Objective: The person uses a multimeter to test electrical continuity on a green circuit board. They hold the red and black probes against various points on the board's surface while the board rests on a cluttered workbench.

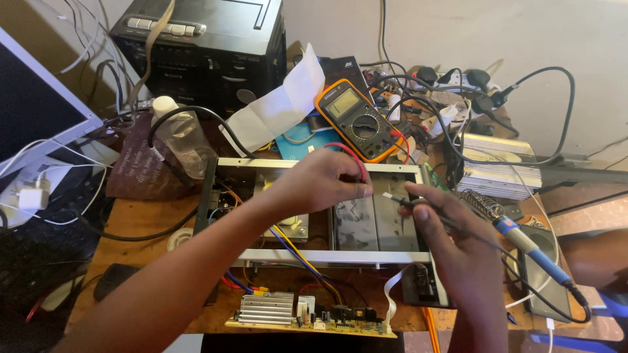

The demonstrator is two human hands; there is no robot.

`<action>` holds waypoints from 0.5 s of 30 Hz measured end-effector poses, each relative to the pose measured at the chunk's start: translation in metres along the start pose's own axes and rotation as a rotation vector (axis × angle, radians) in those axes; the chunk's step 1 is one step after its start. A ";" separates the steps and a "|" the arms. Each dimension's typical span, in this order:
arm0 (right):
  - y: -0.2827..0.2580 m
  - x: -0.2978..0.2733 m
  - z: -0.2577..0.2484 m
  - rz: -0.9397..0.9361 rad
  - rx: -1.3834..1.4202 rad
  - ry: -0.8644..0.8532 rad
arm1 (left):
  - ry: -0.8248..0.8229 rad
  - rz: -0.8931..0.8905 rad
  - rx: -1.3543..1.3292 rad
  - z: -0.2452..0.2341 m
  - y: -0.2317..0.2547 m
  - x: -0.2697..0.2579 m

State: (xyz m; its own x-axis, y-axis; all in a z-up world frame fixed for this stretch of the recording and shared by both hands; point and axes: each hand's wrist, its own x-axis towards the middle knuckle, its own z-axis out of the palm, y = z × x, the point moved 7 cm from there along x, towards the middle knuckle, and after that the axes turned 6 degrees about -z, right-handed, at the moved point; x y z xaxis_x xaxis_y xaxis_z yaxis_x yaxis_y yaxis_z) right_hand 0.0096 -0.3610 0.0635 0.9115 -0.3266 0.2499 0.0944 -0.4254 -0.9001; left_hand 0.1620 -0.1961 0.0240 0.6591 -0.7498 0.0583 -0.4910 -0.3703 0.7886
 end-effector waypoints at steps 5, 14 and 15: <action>0.016 -0.034 -0.021 0.005 -0.280 0.167 | 0.083 0.061 -0.093 0.005 -0.019 -0.007; 0.046 -0.051 -0.029 0.108 -0.009 0.047 | 0.041 0.333 -0.029 0.002 0.017 -0.011; 0.037 -0.041 -0.029 0.107 -0.021 0.055 | 0.040 0.344 -0.037 0.003 0.018 -0.011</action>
State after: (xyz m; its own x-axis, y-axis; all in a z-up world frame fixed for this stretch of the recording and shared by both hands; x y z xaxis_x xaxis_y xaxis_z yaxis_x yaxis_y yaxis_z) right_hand -0.0362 -0.3878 0.0303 0.8925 -0.4165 0.1731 -0.0108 -0.4032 -0.9150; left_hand 0.1444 -0.1961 0.0362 0.4805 -0.8051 0.3478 -0.6679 -0.0788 0.7401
